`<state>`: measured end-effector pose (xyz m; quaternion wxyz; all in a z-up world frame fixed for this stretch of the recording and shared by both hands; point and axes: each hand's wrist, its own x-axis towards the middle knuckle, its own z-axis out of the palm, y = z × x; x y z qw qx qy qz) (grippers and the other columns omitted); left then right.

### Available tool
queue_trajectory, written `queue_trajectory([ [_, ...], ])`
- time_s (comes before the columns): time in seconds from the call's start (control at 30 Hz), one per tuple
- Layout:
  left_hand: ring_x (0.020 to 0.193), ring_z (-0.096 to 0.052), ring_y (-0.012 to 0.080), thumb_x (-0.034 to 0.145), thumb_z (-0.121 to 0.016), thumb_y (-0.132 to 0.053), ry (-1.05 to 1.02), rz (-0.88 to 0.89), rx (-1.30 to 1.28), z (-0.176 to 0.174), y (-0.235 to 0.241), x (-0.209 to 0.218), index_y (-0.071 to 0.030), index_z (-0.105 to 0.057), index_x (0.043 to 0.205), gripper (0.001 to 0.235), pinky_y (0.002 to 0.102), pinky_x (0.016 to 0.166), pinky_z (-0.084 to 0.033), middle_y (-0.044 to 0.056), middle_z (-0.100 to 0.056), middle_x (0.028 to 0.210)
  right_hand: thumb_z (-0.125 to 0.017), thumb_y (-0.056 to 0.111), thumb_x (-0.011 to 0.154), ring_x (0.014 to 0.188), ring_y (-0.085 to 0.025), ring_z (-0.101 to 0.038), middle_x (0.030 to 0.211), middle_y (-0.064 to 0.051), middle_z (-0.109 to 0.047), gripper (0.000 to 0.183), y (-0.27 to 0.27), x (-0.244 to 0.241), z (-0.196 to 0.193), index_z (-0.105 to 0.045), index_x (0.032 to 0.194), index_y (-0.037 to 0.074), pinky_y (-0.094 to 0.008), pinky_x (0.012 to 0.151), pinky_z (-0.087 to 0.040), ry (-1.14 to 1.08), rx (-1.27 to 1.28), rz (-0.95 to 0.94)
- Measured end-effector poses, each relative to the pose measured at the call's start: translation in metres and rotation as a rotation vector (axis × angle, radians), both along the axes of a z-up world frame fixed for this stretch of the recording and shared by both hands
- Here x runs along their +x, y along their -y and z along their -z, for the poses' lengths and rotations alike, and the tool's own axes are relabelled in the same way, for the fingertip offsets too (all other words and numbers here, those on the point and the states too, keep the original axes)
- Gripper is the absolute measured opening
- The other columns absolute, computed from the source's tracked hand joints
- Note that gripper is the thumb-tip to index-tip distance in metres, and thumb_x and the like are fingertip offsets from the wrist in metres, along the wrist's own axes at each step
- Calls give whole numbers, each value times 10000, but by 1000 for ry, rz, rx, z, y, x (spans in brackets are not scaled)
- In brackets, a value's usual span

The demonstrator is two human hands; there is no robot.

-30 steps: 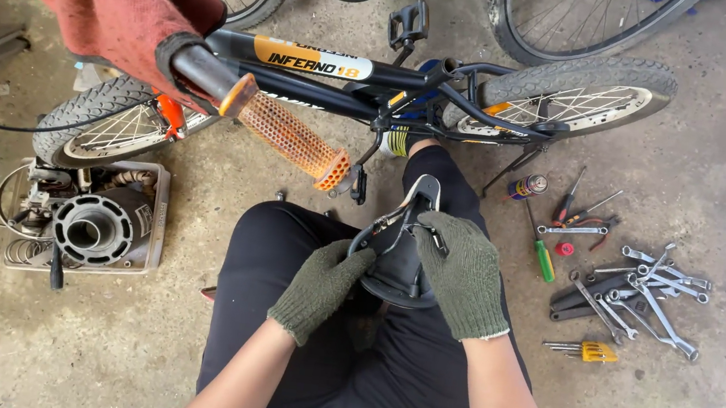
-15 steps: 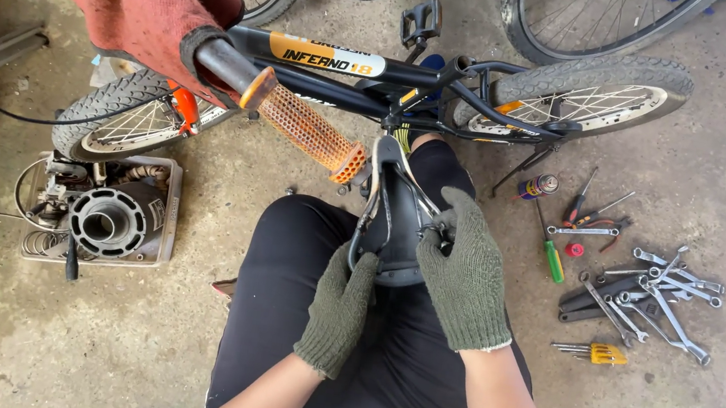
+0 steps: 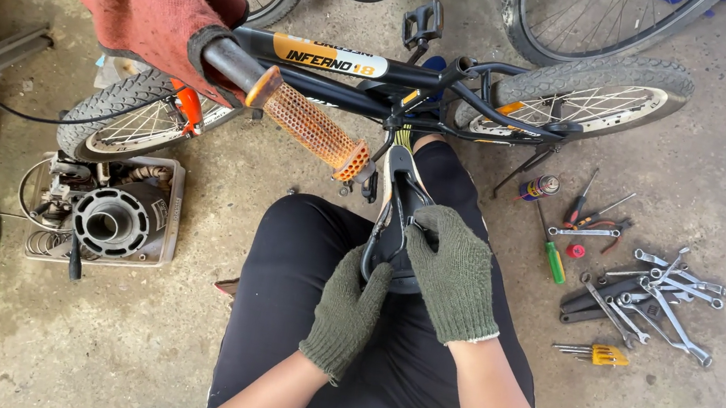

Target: The person uses a wrench to loosen and remove a bolt from the bicycle seat post clamp. They then detach the seat post and handle the seat and post assembly.

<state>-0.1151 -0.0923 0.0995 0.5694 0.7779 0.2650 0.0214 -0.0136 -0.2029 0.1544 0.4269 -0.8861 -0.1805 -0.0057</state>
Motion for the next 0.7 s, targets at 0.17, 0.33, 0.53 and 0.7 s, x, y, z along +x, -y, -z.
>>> queue_trajectory([
  [0.17, 1089, -722, 255, 934, -613, -330, 8, 17, 31, 3, 0, -2, -46, -582, 1346, 501, 345, 935, -563, 135, -713, 1231, -742, 83, 802, 886, -207, -765, 1041, -70, -774, 280, -1, -1, 3, -708, 1074, 26, -305, 778, -586, -43, 41, -19],
  [0.33, 1078, -722, 271, 936, -618, -358, 37, 50, 91, 10, -1, -5, -43, -573, 1350, 521, 360, 924, -571, 143, -704, 1227, -746, 78, 796, 886, -206, -771, 1051, -68, -778, 301, -3, -2, -1, -707, 1092, 35, -305, 775, -596, -68, 35, -22],
  [0.53, 1157, -662, 327, 954, -613, -427, -111, 93, 84, -9, -4, 5, -114, -550, 1378, 532, 480, 968, -533, 139, -651, 1281, -807, 323, 756, 916, -164, -754, 1034, 40, -765, 397, -10, -7, 50, -712, 1121, 197, -300, 760, -595, 73, -46, 110],
  [0.7, 1269, -608, 355, 877, -704, -599, -270, 145, 15, -15, -16, 13, -228, -573, 1387, 644, 562, 1037, -519, 99, -617, 1344, -738, 62, 772, 934, -226, -761, 1110, -94, -765, 527, -13, -7, 5, -617, 1285, 40, -329, 793, -594, -126, -4, 40],
])
